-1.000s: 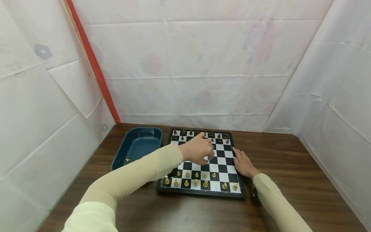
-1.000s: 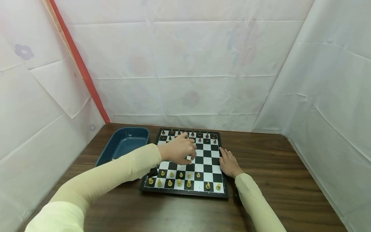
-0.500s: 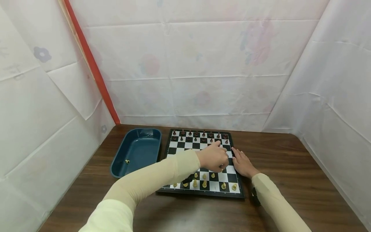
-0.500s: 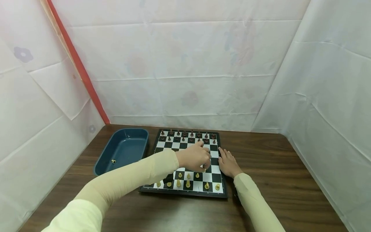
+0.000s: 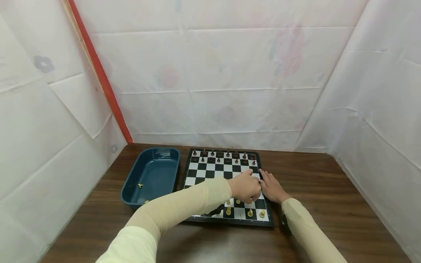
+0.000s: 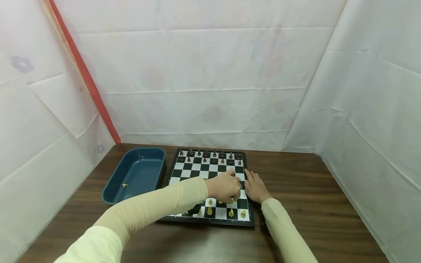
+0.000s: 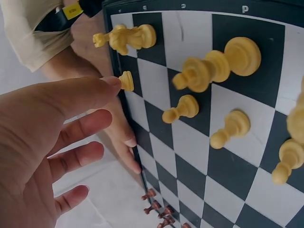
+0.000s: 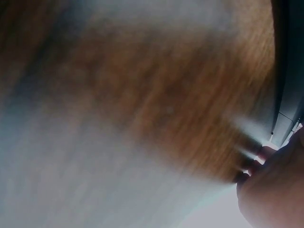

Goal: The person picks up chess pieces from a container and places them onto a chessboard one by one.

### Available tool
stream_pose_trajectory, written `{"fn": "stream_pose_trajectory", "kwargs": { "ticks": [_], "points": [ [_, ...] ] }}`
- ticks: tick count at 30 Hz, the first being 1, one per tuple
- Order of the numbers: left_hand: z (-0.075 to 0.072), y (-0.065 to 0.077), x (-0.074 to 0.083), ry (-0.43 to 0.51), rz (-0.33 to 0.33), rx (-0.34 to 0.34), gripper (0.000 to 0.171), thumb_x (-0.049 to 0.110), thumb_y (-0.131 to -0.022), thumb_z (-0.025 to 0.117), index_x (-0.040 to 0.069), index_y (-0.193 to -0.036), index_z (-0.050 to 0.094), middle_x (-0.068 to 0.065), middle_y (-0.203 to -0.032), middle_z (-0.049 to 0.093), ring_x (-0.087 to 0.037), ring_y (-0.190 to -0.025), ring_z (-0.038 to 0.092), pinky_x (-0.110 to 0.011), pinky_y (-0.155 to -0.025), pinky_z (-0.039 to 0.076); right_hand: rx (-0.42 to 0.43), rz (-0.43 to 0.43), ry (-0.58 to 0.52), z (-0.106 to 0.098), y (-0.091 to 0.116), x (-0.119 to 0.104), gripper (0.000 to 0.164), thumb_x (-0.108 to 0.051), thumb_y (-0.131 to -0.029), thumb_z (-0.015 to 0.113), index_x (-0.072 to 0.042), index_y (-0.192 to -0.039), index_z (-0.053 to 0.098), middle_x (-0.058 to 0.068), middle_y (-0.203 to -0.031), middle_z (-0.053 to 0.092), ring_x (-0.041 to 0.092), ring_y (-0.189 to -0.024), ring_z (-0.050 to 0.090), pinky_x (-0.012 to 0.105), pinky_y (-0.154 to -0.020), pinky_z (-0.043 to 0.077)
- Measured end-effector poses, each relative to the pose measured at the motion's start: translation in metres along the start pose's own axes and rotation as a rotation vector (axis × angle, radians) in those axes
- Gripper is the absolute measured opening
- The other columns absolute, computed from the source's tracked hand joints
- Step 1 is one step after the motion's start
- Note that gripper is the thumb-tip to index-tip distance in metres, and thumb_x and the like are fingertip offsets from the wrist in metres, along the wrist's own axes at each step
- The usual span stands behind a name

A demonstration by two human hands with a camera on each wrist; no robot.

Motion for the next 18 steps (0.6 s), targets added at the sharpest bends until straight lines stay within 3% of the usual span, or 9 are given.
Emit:
{"fn": "stream_pose_trajectory", "kwargs": {
  "ticks": [9,18],
  "points": [
    [0.012,-0.004,-0.001,-0.008,0.008,-0.017,0.005,0.04,-0.081,0.074,0.038,-0.086,0.075,0.024,-0.088,0.066,-0.001,-0.091,0.054,-0.031,-0.083,0.033,-0.001,0.033,-0.004,0.002,-0.002,0.0,0.052,-0.018,-0.102,0.027,0.003,-0.149,0.018,0.033,-0.149,0.018,0.047,-0.139,0.011,0.057,-0.109,0.009],
    [0.018,-0.006,-0.001,-0.005,0.019,-0.004,0.005,0.041,-0.08,0.075,0.039,-0.084,0.075,0.025,-0.086,0.066,-0.001,-0.091,0.054,-0.03,-0.081,0.033,0.013,-0.005,-0.008,0.001,-0.001,0.0,0.051,-0.015,-0.102,0.027,0.005,-0.148,0.019,0.034,-0.148,0.02,0.047,-0.138,0.014,0.056,-0.109,0.009]
  ]
}}
Point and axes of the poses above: each hand's wrist, its own y-axis away from the middle knuckle, its own z-axis out of the palm, x = y × z, the point moved 3 cm from there along -y, towards the middle knuckle
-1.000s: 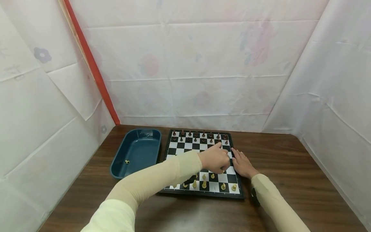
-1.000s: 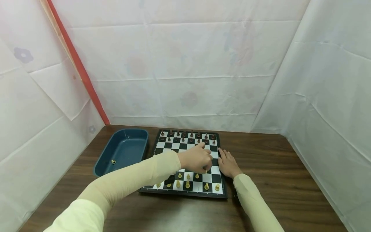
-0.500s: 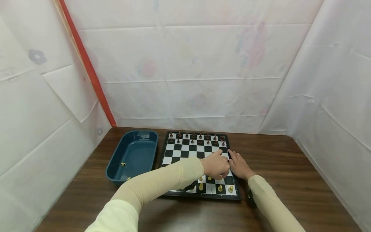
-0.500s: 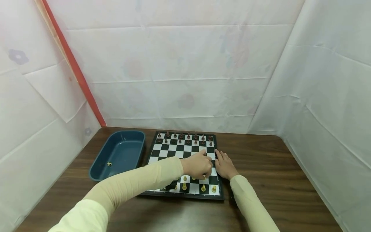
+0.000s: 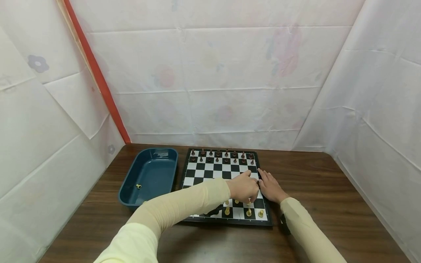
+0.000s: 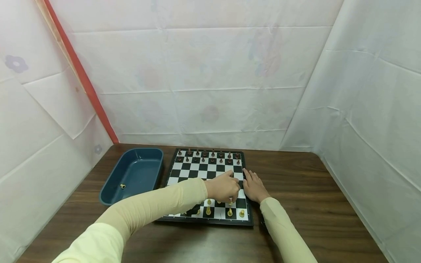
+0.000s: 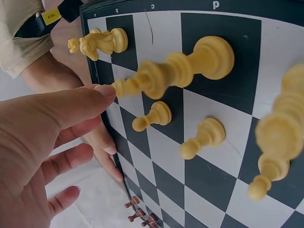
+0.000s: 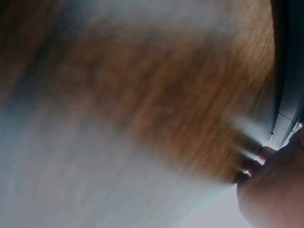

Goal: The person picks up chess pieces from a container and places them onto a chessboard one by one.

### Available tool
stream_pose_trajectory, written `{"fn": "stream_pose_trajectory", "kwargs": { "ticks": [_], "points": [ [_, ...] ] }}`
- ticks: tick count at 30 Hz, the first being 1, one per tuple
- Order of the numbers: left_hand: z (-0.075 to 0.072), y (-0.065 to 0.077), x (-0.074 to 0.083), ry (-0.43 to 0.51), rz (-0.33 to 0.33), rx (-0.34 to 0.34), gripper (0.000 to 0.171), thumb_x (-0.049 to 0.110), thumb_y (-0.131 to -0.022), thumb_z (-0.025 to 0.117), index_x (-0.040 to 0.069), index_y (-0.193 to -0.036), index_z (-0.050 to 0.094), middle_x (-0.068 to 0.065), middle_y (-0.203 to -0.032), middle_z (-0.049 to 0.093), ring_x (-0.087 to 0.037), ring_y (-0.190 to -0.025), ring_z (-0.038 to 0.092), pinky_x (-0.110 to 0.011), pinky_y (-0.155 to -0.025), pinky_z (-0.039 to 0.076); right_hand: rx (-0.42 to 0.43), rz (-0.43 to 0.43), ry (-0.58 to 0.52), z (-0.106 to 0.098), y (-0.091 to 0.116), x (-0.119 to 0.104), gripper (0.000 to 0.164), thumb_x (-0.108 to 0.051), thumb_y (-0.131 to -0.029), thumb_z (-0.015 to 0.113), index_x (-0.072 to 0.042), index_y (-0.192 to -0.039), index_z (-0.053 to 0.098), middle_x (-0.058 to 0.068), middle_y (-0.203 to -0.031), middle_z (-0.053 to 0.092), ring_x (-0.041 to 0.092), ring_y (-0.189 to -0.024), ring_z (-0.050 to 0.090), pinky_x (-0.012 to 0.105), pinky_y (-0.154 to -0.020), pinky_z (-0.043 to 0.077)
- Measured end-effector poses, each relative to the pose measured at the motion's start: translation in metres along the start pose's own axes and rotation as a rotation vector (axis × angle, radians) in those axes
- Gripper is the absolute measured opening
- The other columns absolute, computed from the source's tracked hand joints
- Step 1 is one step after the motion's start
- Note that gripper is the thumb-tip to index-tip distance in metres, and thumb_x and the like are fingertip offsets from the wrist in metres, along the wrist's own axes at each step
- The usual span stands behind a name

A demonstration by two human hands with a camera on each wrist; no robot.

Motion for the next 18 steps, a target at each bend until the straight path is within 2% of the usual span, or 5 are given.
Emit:
{"fn": "stream_pose_trajectory", "kwargs": {
  "ticks": [3,12,18],
  "points": [
    [0.0008,0.0004,-0.0003,0.005,-0.009,-0.002,0.005,0.042,-0.079,0.076,0.039,-0.084,0.076,0.026,-0.085,0.066,-0.001,-0.091,0.054,-0.031,-0.082,0.033,0.01,-0.02,0.003,-0.0005,0.0002,-0.0008,0.05,-0.013,-0.102,0.027,0.007,-0.148,0.02,0.035,-0.147,0.021,0.047,-0.138,0.015,0.056,-0.109,0.01],
    [0.0021,0.0013,-0.0029,-0.036,-0.023,0.011,0.005,0.039,-0.079,0.076,0.038,-0.083,0.076,0.024,-0.083,0.066,-0.001,-0.087,0.055,-0.032,-0.083,0.034,0.016,-0.006,0.015,0.0003,-0.0013,-0.0006,0.051,-0.014,-0.102,0.028,0.006,-0.148,0.02,0.035,-0.147,0.021,0.047,-0.138,0.015,0.056,-0.109,0.01],
    [-0.0051,0.0059,-0.0054,-0.02,-0.025,0.018,0.005,0.037,-0.079,0.076,0.037,-0.084,0.076,0.023,-0.084,0.066,-0.003,-0.087,0.055,-0.034,-0.086,0.035,0.012,-0.009,0.027,0.0009,-0.001,0.0007,0.051,-0.015,-0.102,0.027,0.007,-0.148,0.019,0.035,-0.147,0.021,0.047,-0.138,0.016,0.055,-0.109,0.01]
  ]
}}
Point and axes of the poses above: each hand's wrist, its own y-axis away from the middle knuckle, its own z-axis out of the palm, x = y × z, the point moved 3 cm from there along -y, towards the middle knuckle
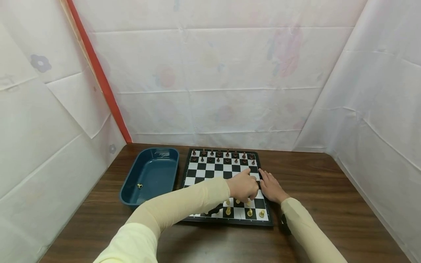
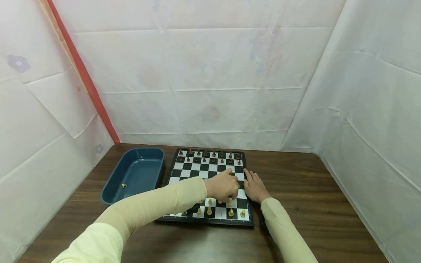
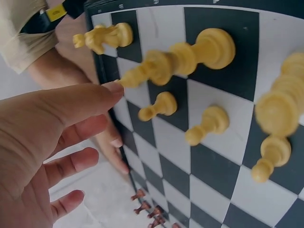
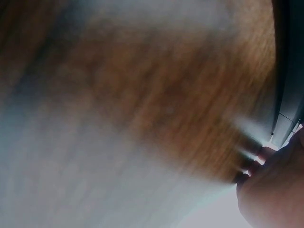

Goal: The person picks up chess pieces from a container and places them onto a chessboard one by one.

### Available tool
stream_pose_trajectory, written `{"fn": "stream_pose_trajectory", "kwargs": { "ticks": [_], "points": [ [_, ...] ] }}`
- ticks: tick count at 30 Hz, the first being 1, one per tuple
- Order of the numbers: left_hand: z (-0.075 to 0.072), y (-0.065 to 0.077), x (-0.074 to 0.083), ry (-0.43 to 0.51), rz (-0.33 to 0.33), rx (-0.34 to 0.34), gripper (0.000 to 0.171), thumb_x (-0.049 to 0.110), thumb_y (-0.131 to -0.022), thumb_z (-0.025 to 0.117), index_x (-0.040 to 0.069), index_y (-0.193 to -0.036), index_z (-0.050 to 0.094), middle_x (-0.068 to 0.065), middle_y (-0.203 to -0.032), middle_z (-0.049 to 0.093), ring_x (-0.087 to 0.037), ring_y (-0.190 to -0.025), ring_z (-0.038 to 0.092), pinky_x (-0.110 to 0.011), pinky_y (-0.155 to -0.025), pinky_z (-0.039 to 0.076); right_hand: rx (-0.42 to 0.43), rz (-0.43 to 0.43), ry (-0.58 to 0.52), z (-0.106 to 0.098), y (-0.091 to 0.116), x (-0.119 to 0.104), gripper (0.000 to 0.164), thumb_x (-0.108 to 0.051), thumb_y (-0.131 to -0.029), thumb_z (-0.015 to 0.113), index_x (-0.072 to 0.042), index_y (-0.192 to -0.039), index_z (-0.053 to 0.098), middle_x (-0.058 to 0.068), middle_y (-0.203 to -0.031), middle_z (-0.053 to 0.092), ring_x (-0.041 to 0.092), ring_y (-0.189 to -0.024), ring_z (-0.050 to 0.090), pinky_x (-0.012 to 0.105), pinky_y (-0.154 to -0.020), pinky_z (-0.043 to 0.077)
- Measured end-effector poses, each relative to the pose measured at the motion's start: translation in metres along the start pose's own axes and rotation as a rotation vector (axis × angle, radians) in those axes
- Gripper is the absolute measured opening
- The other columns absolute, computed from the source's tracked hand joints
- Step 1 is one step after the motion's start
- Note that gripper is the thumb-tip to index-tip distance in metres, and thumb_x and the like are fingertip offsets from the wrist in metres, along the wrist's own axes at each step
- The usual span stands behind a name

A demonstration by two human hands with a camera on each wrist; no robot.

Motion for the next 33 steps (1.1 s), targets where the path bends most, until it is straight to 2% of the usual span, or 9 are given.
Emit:
{"fn": "stream_pose_trajectory", "kwargs": {
  "ticks": [4,7,10,15,20,28,33],
  "points": [
    [-0.009,0.01,-0.005,0.02,-0.02,0.007,0.006,0.038,-0.079,0.076,0.037,-0.085,0.076,0.023,-0.086,0.066,-0.004,-0.091,0.055,-0.037,-0.09,0.035,0.011,-0.002,0.005,0.001,0.0,-0.001,0.051,-0.015,-0.102,0.028,0.007,-0.147,0.02,0.036,-0.146,0.022,0.047,-0.137,0.017,0.055,-0.109,0.011],
    [-0.015,0.024,-0.012,0.025,-0.036,0.027,0.008,0.04,-0.079,0.076,0.037,-0.086,0.075,0.022,-0.089,0.066,-0.006,-0.093,0.055,-0.038,-0.09,0.034,0.017,0.0,-0.004,0.0,-0.001,-0.001,0.051,-0.015,-0.101,0.028,0.006,-0.147,0.021,0.035,-0.146,0.022,0.047,-0.137,0.017,0.055,-0.11,0.011],
    [-0.021,0.043,-0.02,0.029,-0.058,0.056,0.012,0.041,-0.078,0.077,0.035,-0.088,0.076,0.02,-0.094,0.067,-0.007,-0.095,0.054,-0.039,-0.092,0.034,0.022,-0.006,-0.004,-0.001,-0.001,0.0,0.051,-0.015,-0.101,0.029,0.007,-0.147,0.022,0.036,-0.146,0.023,0.047,-0.137,0.018,0.054,-0.11,0.012],
    [-0.027,0.08,-0.039,0.048,-0.135,0.102,0.014,0.04,-0.076,0.077,0.033,-0.088,0.077,0.018,-0.092,0.066,-0.007,-0.085,0.05,-0.035,-0.081,0.032,0.018,-0.003,-0.004,-0.001,-0.002,0.002,0.052,-0.015,-0.101,0.029,0.006,-0.147,0.02,0.035,-0.146,0.023,0.047,-0.137,0.017,0.054,-0.11,0.011],
    [-0.024,0.118,-0.061,0.074,-0.247,0.143,0.012,0.039,-0.075,0.079,0.031,-0.083,0.077,0.017,-0.084,0.064,-0.008,-0.076,0.047,-0.036,-0.074,0.028,0.01,0.016,0.001,-0.001,-0.003,0.003,0.052,-0.015,-0.101,0.028,0.006,-0.148,0.019,0.035,-0.147,0.021,0.047,-0.138,0.015,0.055,-0.109,0.01],
    [-0.01,0.177,-0.085,0.117,-0.423,0.103,0.01,0.035,-0.071,0.082,0.029,-0.077,0.077,0.015,-0.082,0.066,-0.01,-0.075,0.047,-0.039,-0.074,0.027,-0.007,0.033,-0.011,-0.002,-0.002,0.0,0.052,-0.016,-0.101,0.028,0.004,-0.149,0.018,0.034,-0.148,0.019,0.048,-0.138,0.012,0.056,-0.109,0.01],
    [0.002,0.216,-0.096,0.112,-0.486,0.105,0.009,0.035,-0.071,0.082,0.03,-0.074,0.075,0.016,-0.08,0.064,-0.01,-0.075,0.048,-0.04,-0.073,0.029,0.0,0.021,-0.009,-0.002,-0.001,-0.003,0.052,-0.016,-0.102,0.028,0.005,-0.148,0.018,0.034,-0.148,0.019,0.047,-0.138,0.013,0.056,-0.109,0.01]
  ]
}}
Point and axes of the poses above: each hand's wrist, its own y-axis away from the middle knuckle, its own z-axis out of the palm, x = y × z, the point moved 3 cm from there along -y, towards the middle knuckle
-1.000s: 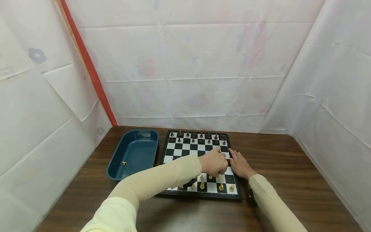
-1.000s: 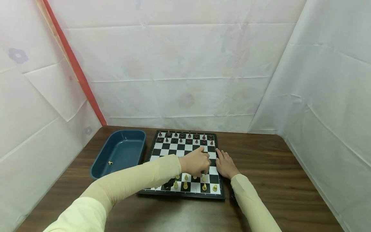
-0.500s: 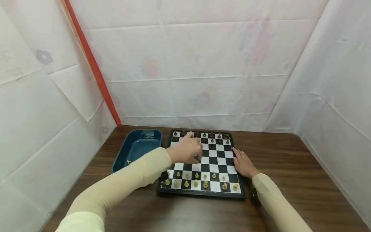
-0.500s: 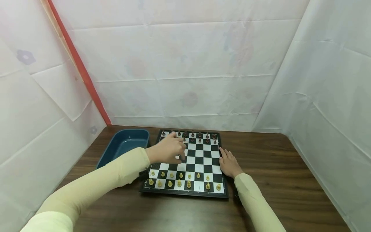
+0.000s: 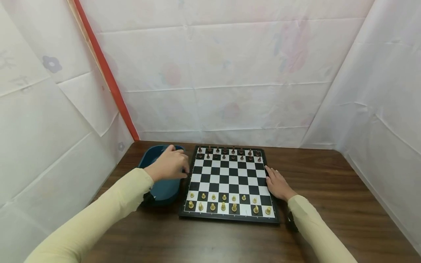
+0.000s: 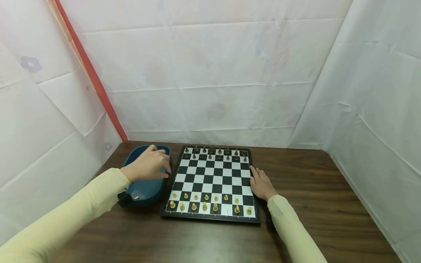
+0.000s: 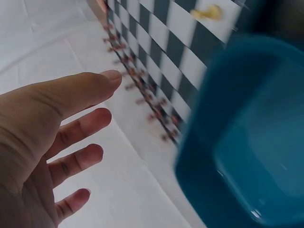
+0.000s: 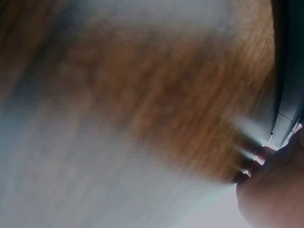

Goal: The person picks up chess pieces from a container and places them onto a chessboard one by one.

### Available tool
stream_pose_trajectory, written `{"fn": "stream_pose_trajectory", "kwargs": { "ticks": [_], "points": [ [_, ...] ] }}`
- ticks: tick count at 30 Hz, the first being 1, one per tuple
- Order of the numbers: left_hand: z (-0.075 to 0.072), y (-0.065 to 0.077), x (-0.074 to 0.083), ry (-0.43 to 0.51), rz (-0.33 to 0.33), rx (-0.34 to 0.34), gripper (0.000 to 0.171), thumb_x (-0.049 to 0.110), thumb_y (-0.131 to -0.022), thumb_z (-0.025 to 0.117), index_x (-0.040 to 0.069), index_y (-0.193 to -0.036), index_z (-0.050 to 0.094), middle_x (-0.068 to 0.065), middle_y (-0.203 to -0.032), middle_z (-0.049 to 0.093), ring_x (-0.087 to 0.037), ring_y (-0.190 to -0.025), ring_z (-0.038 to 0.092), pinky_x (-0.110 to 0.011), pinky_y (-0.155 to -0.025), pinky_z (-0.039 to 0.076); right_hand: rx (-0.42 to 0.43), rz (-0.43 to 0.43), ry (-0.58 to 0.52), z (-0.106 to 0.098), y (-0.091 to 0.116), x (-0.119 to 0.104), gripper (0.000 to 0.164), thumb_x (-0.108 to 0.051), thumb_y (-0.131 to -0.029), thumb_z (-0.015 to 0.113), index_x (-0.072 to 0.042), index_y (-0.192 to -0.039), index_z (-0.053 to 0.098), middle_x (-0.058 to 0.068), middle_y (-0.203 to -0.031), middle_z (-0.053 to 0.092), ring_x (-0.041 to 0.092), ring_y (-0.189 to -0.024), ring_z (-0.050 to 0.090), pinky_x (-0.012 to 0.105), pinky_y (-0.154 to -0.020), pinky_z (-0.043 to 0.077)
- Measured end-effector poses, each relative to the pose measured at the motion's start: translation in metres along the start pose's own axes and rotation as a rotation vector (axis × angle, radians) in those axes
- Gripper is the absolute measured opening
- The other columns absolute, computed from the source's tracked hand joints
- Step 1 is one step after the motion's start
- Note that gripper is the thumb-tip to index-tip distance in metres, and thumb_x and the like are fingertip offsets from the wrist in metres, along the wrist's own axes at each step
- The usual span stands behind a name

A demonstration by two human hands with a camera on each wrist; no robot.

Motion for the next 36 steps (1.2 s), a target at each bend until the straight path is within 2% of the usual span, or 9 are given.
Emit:
{"fn": "stream_pose_trajectory", "kwargs": {
  "ticks": [8,12,16,20,26,31,36],
  "points": [
    [0.013,0.049,-0.034,0.046,-0.023,-0.009,0.011,0.027,-0.068,0.084,0.028,-0.069,0.074,0.016,-0.074,0.063,-0.011,-0.074,0.052,-0.041,-0.067,0.031,-0.007,-0.003,-0.002,-0.005,0.0,-0.004,0.053,-0.017,-0.101,0.029,0.006,-0.148,0.02,0.035,-0.147,0.02,0.048,-0.137,0.015,0.056,-0.109,0.012],
    [0.021,0.068,-0.046,0.078,-0.064,-0.06,0.013,0.022,-0.068,0.083,0.029,-0.065,0.072,0.016,-0.073,0.063,-0.011,-0.072,0.052,-0.039,-0.065,0.03,-0.014,0.005,-0.012,-0.006,0.001,-0.004,0.053,-0.016,-0.101,0.029,0.006,-0.148,0.019,0.035,-0.148,0.019,0.048,-0.138,0.013,0.056,-0.109,0.011],
    [0.031,0.08,-0.053,0.114,-0.097,-0.131,0.015,0.02,-0.068,0.083,0.029,-0.064,0.07,0.018,-0.069,0.061,-0.009,-0.07,0.052,-0.039,-0.064,0.031,-0.018,0.014,-0.011,-0.006,0.002,-0.005,0.053,-0.016,-0.101,0.029,0.006,-0.148,0.018,0.034,-0.148,0.019,0.048,-0.138,0.012,0.056,-0.109,0.01],
    [0.043,0.085,-0.055,0.16,-0.104,-0.184,0.016,0.018,-0.068,0.083,0.028,-0.065,0.07,0.019,-0.067,0.06,-0.007,-0.068,0.053,-0.039,-0.064,0.032,-0.023,0.021,-0.008,-0.005,0.002,-0.005,0.053,-0.015,-0.101,0.029,0.005,-0.148,0.018,0.034,-0.148,0.019,0.048,-0.138,0.012,0.056,-0.109,0.01],
    [0.058,0.085,-0.055,0.229,-0.108,-0.302,0.014,0.022,-0.069,0.083,0.029,-0.066,0.072,0.02,-0.068,0.062,-0.005,-0.07,0.057,-0.042,-0.067,0.032,-0.022,0.015,-0.011,-0.003,0.001,-0.002,0.053,-0.017,-0.101,0.028,0.005,-0.149,0.018,0.034,-0.148,0.019,0.047,-0.138,0.013,0.056,-0.109,0.01],
    [0.066,0.084,-0.053,0.233,-0.082,-0.31,0.016,0.019,-0.069,0.084,0.029,-0.066,0.072,0.018,-0.073,0.062,-0.007,-0.073,0.058,-0.047,-0.07,0.035,-0.018,0.012,-0.001,-0.001,0.0,-0.001,0.053,-0.017,-0.101,0.028,0.004,-0.149,0.017,0.034,-0.149,0.019,0.047,-0.138,0.013,0.056,-0.109,0.01],
    [0.07,0.083,-0.049,0.231,-0.055,-0.319,0.019,0.015,-0.069,0.083,0.028,-0.065,0.07,0.016,-0.072,0.061,-0.008,-0.071,0.057,-0.046,-0.07,0.036,-0.017,0.01,0.003,-0.001,0.0,-0.001,0.053,-0.016,-0.101,0.028,0.004,-0.149,0.017,0.034,-0.149,0.019,0.048,-0.138,0.012,0.057,-0.109,0.01]
  ]
}}
Point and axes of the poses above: each hand's wrist, its own y-axis away from the middle knuckle, its own z-axis out of the palm, x = y × z, the point moved 3 cm from there along -y, towards the middle knuckle
